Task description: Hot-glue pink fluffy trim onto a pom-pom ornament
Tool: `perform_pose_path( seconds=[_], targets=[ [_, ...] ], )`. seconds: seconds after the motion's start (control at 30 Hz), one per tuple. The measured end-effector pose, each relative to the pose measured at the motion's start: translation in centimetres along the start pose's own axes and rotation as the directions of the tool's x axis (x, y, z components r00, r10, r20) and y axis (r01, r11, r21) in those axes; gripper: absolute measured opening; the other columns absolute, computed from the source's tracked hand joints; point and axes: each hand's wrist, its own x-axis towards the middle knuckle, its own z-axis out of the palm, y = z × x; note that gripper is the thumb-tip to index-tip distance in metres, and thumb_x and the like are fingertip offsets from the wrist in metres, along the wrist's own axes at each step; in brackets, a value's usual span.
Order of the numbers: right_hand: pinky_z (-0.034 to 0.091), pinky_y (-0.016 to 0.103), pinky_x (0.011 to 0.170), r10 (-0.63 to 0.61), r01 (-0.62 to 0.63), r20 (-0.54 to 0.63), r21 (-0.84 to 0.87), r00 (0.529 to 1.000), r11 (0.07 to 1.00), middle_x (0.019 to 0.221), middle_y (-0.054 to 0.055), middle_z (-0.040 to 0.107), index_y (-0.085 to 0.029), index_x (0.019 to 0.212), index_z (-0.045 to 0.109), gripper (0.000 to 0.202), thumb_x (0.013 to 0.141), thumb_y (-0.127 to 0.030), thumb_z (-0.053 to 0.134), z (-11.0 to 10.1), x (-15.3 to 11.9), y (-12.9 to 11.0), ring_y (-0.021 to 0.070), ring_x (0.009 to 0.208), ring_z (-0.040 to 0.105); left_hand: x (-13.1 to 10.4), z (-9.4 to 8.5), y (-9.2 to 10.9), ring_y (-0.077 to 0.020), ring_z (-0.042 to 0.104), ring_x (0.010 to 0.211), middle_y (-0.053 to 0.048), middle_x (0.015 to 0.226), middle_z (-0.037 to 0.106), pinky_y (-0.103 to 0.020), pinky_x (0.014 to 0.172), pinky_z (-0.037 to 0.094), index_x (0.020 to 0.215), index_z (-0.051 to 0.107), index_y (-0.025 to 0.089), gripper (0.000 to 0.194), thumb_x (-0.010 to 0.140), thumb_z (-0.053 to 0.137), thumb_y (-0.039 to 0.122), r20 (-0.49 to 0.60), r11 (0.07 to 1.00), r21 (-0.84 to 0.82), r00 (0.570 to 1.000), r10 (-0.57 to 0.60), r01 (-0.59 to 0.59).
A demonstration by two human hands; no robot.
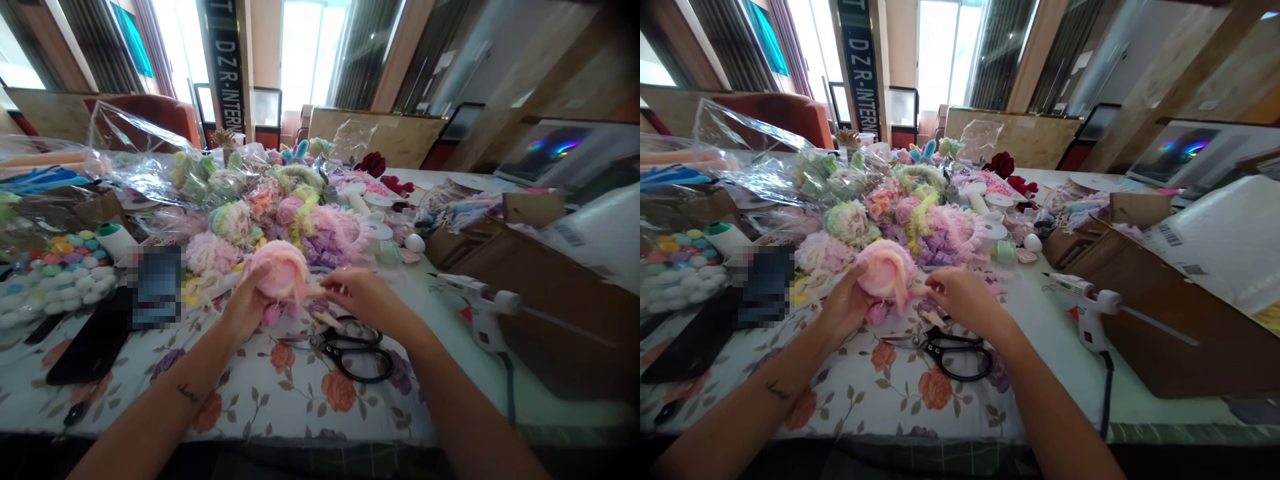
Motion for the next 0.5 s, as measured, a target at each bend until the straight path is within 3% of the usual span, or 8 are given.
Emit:
perform_pose_path(
  seconds=[0.03,0.1,0.17,0.3,0.4,0.5],
  targets=[
    [0.046,0.028,0.058,-0.002,0.009,-0.127,0.052,0.992,0.999,0.071,0.001,0.069,-0.022,0.079,0.07,0.015,0.089,-0.033,0.066,1.0,0.1,-0.4,0.0163,0.062,0.062,-0.1,0.1,0.0,-0.02,0.07,0.083,-0.007,0.099,0.073,-0.026,0.064,0.057,0.124,0.06,0.016,0.058,0.075,0.08,0.038,0.007,1.0,0.0,1.0,-0.007,0.007],
    [0.05,0.029,0.062,-0.015,0.07,-0.36,0.142,0.933,0.987,0.079,0.002,0.068,-0.021,0.086,0.065,0.016,0.092,-0.036,0.062,2.9,0.1,-1.4,0.0159,0.067,0.063,-0.4,0.4,-0.1,-0.0221,0.071,0.087,-0.009,0.101,0.074,-0.027,0.067,0.059,0.121,0.061,0.015,0.054,0.076,0.079,0.038,0.027,0.999,0.011,0.999,-0.031,0.031],
    [0.054,0.031,0.068,-0.082,0.163,-0.497,0.122,0.864,0.979,0.088,0.003,0.063,-0.021,0.091,0.059,0.014,0.088,-0.034,0.065,4.5,-0.1,-2.3,0.0163,0.074,0.062,-0.8,0.8,-0.1,-0.0231,0.073,0.087,-0.009,0.102,0.075,-0.028,0.068,0.06,0.12,0.062,0.015,0.052,0.076,0.079,0.035,0.04,0.998,0.027,0.997,-0.066,0.065],
    [0.055,0.037,0.076,-0.246,0.269,-0.624,-0.06,0.742,0.961,0.095,0.005,0.057,-0.022,0.1,0.056,0.017,0.086,-0.025,0.065,6.0,-0.9,-2.5,0.0204,0.087,0.059,-1.4,1.6,-0.1,-0.0248,0.074,0.09,-0.01,0.102,0.076,-0.029,0.07,0.061,0.121,0.062,0.014,0.046,0.081,0.073,0.036,0.047,0.992,0.006,0.991,-0.125,0.125],
    [0.054,0.039,0.079,-0.375,0.301,-0.652,-0.229,0.659,0.926,0.096,0.005,0.054,-0.023,0.108,0.059,0.022,0.087,-0.019,0.064,6.0,-1.5,-2.1,0.0219,0.092,0.058,-1.6,1.8,-0.3,-0.024,0.074,0.092,-0.01,0.105,0.076,-0.03,0.074,0.061,0.118,0.063,0.015,0.039,0.084,0.071,0.031,0.056,0.989,0.01,0.987,-0.15,0.149],
    [0.053,0.038,0.079,-0.408,0.316,-0.613,-0.258,0.677,0.913,0.097,0.005,0.054,-0.026,0.113,0.062,0.028,0.087,-0.017,0.068,6.1,-1.7,-2.0,0.0223,0.092,0.057,-1.7,1.9,-0.4,-0.0214,0.074,0.09,-0.009,0.105,0.075,-0.029,0.076,0.061,0.116,0.064,0.017,0.035,0.084,0.072,0.027,0.05,0.99,0.025,0.989,-0.14,0.139]
  ],
)
